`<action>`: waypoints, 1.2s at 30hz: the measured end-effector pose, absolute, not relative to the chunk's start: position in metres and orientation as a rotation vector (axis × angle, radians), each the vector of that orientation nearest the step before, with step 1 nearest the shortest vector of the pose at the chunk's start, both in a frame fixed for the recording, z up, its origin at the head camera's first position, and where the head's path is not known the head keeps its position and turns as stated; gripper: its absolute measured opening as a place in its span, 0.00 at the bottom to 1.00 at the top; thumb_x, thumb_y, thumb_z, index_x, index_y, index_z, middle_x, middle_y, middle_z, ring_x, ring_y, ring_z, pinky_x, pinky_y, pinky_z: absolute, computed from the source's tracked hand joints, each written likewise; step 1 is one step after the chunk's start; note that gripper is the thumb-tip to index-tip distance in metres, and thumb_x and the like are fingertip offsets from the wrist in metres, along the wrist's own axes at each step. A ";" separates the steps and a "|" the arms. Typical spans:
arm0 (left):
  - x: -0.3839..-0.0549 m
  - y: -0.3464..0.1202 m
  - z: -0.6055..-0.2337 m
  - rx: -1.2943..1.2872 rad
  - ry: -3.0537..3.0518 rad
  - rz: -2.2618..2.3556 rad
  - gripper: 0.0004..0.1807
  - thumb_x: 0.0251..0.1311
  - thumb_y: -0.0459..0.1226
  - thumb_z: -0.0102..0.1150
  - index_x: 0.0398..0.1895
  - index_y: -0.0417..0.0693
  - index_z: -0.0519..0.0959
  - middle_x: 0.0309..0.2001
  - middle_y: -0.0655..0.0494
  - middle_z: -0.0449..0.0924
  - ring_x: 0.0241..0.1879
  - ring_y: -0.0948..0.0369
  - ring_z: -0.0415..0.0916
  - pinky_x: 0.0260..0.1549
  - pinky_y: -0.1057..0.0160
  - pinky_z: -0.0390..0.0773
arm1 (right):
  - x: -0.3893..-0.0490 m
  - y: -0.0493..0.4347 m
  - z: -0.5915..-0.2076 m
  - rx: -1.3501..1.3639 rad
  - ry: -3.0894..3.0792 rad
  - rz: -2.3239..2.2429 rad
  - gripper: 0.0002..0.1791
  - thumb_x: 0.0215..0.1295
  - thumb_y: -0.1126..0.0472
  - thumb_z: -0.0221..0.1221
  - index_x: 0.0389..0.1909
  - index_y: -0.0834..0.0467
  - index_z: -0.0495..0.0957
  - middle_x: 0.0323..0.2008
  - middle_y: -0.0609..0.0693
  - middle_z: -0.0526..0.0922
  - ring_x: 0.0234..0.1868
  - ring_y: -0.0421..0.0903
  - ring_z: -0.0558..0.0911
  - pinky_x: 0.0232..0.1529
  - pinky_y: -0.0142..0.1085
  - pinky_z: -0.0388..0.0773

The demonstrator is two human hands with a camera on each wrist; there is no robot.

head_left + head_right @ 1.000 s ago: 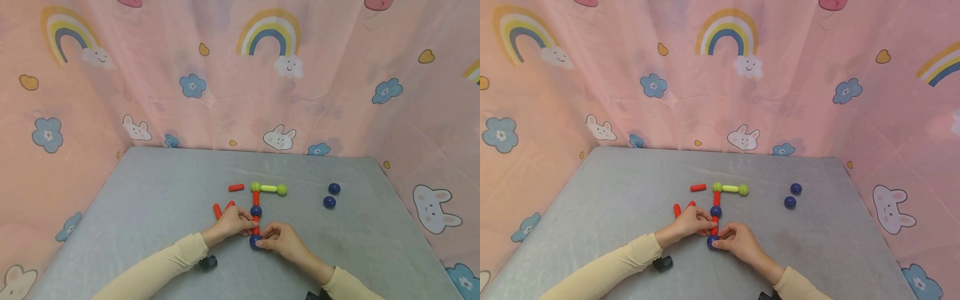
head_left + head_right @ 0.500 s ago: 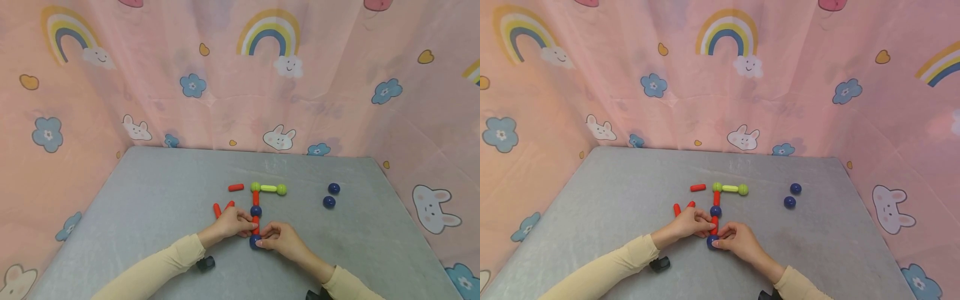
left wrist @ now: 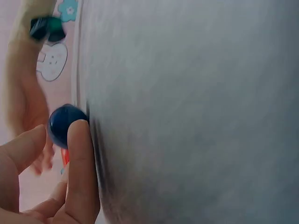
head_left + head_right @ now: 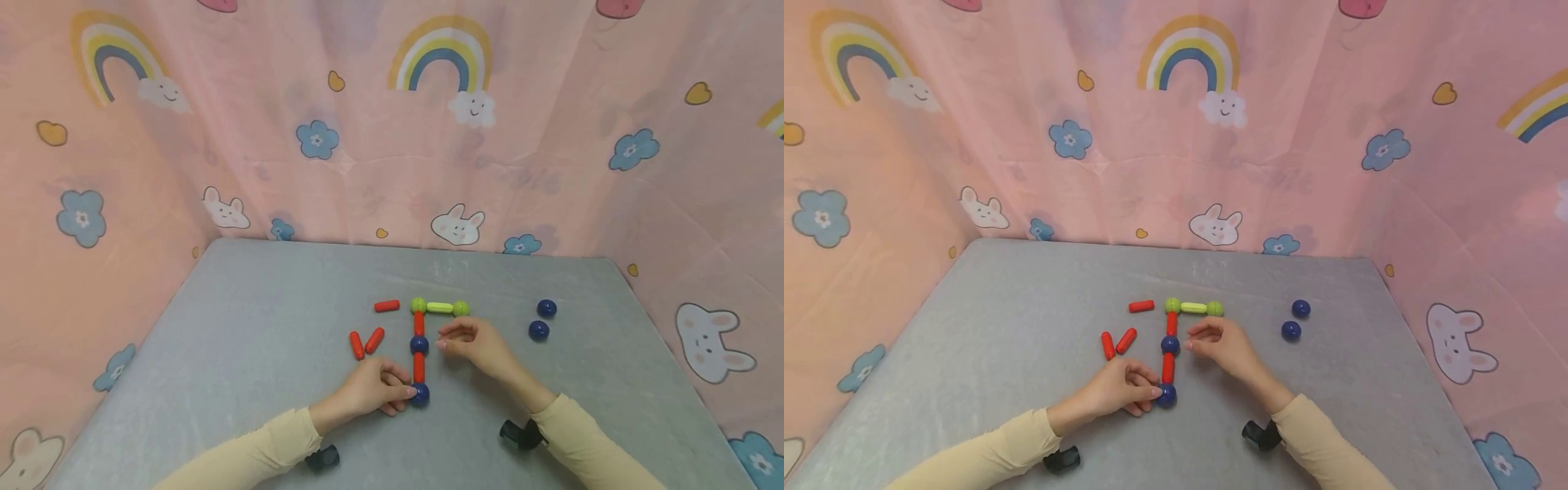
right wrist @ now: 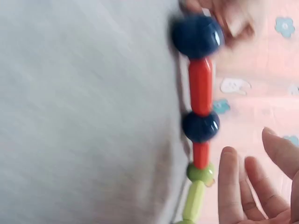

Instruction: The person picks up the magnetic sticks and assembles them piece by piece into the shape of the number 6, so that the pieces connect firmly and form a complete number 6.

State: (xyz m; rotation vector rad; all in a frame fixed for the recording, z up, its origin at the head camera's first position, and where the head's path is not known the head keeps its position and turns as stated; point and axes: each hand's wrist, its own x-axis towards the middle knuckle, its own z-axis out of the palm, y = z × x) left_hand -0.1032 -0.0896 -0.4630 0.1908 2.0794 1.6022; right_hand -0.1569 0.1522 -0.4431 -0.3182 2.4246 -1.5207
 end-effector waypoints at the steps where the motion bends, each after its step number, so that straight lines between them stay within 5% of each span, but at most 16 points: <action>1: -0.102 -0.089 -0.463 0.193 2.084 1.603 0.14 0.57 0.39 0.71 0.41 0.39 0.82 0.29 0.48 0.87 0.23 0.62 0.83 0.23 0.63 0.85 | -0.162 0.151 -0.441 -0.333 2.447 -1.514 0.21 0.61 0.56 0.68 0.50 0.65 0.81 0.42 0.56 0.88 0.37 0.41 0.85 0.41 0.32 0.83; 10: -0.095 -0.087 -0.471 0.170 2.015 1.632 0.18 0.57 0.40 0.71 0.45 0.38 0.80 0.27 0.46 0.87 0.20 0.63 0.83 0.21 0.63 0.84 | -0.212 0.126 -0.427 -0.502 2.628 -1.323 0.17 0.62 0.54 0.67 0.50 0.56 0.84 0.43 0.50 0.88 0.43 0.44 0.83 0.47 0.38 0.80; 21: -0.096 -0.085 -0.477 0.131 1.910 1.671 0.16 0.59 0.39 0.69 0.47 0.40 0.81 0.28 0.44 0.88 0.20 0.65 0.83 0.21 0.66 0.84 | -0.259 0.107 -0.434 -0.636 2.611 -1.159 0.17 0.63 0.58 0.66 0.52 0.58 0.83 0.49 0.54 0.87 0.50 0.51 0.82 0.55 0.47 0.79; 36: -0.096 -0.087 -0.478 0.104 1.880 1.694 0.16 0.59 0.38 0.69 0.47 0.40 0.82 0.27 0.46 0.88 0.21 0.65 0.83 0.22 0.67 0.84 | -0.280 0.079 -0.444 -0.658 2.533 -1.053 0.16 0.61 0.58 0.68 0.50 0.54 0.85 0.48 0.49 0.88 0.51 0.46 0.83 0.58 0.43 0.79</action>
